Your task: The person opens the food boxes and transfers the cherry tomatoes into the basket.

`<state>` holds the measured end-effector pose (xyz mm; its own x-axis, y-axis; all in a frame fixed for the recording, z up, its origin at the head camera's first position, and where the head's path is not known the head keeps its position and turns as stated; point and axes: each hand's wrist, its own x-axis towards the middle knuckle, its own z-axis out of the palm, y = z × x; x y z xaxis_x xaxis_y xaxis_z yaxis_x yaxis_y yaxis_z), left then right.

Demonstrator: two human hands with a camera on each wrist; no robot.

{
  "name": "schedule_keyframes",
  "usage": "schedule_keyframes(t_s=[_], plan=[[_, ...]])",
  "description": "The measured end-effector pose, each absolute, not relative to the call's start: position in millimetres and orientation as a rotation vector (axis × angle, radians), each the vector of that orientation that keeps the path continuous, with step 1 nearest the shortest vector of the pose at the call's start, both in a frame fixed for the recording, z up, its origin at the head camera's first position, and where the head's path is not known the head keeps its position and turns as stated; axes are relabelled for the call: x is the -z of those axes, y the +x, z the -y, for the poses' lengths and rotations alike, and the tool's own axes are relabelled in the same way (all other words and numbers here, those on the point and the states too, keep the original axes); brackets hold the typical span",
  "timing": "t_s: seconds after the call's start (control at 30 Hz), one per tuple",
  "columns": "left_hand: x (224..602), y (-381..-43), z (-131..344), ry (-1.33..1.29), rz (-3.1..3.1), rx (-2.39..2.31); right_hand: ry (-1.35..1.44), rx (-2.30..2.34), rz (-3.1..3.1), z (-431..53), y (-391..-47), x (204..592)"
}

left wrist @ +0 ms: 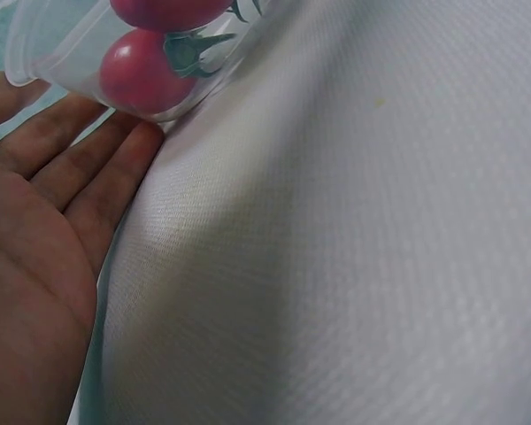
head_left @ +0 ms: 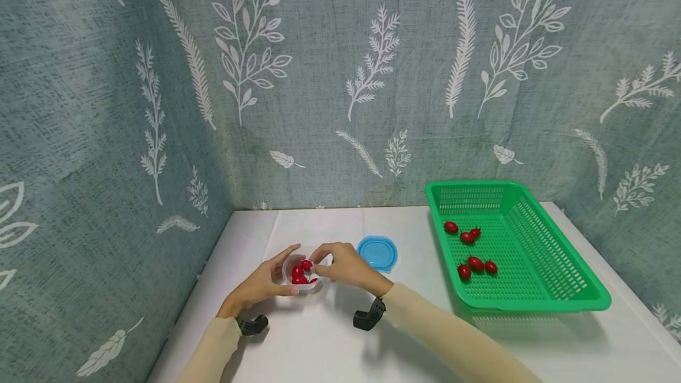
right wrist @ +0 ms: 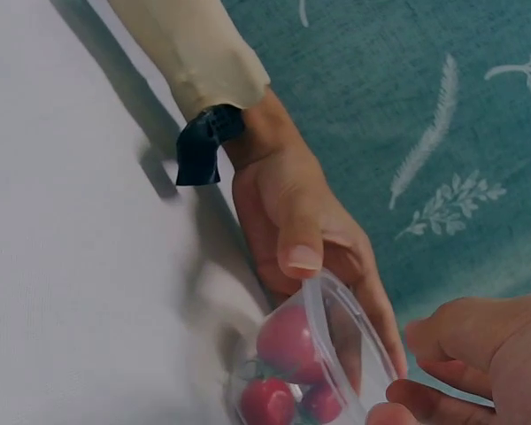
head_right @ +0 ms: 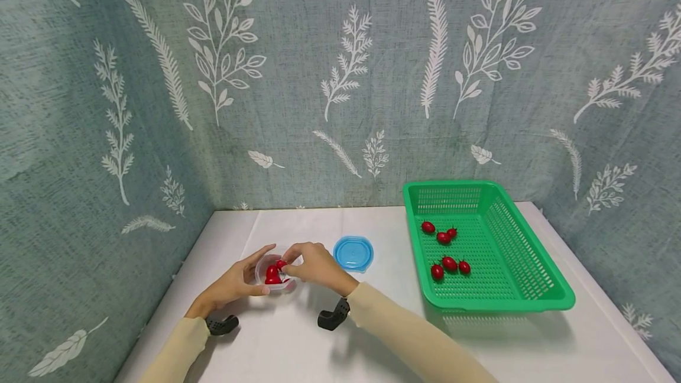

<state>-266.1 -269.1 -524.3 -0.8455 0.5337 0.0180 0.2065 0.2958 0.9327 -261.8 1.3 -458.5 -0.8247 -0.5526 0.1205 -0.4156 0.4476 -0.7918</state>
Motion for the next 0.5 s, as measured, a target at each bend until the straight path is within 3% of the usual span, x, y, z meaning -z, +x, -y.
schedule_keyframes(t_s=[0.5], plan=[[523,-266,268,0.645,-2.293,-1.570,-0.771,1.148,-2.599,16,-262,475]])
